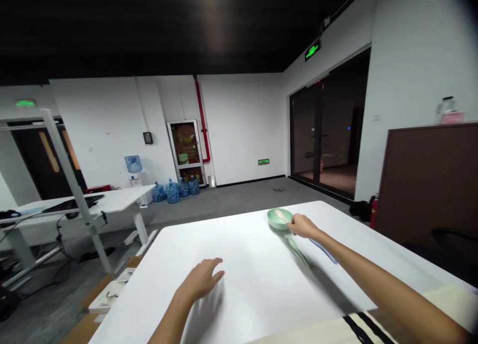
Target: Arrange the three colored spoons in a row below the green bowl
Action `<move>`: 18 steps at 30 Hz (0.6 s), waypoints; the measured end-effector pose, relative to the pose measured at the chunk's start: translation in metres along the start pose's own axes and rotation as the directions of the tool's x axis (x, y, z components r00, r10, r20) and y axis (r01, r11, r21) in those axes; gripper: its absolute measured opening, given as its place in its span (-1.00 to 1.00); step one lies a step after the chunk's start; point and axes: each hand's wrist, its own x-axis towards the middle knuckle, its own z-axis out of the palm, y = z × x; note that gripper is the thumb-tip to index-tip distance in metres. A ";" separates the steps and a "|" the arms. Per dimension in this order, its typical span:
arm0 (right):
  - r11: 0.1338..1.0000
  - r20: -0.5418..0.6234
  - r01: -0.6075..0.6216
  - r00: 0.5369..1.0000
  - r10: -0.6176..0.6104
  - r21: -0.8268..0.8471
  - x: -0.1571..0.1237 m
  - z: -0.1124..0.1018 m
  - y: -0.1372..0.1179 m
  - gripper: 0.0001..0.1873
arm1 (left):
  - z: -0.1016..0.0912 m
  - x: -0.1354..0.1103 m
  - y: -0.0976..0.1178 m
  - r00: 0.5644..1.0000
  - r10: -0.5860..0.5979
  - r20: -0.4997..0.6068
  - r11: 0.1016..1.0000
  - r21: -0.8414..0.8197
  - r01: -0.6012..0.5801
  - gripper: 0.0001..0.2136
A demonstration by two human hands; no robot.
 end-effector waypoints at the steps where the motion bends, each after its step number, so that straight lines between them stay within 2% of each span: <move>1: 1.000 0.013 -0.002 1.000 0.001 0.015 -0.010 0.000 -0.001 -0.67 | 0.000 0.000 0.000 1.000 0.006 0.002 1.000 -0.001 -0.006 -0.49; 5: 0.999 0.041 -0.021 0.999 0.019 0.030 -0.040 0.012 -0.005 -0.72 | 0.000 -0.003 -0.001 1.000 0.017 -0.010 1.000 -0.004 -0.017 -0.50; 8: 0.999 0.120 -0.030 0.992 0.028 0.016 -0.053 0.026 -0.006 -0.70 | -0.001 -0.004 -0.001 1.000 0.016 -0.011 1.000 -0.018 -0.016 -0.49; 15: 0.996 0.147 -0.085 0.986 0.085 -0.010 -0.056 0.055 0.000 -0.84 | 0.001 -0.003 -0.004 1.000 0.000 -0.007 0.999 -0.040 0.000 -0.47; 18: 0.992 0.105 -0.120 0.987 0.123 -0.037 -0.052 0.064 0.004 -0.83 | 0.001 -0.003 -0.003 1.000 0.001 -0.015 0.999 -0.038 -0.002 -0.47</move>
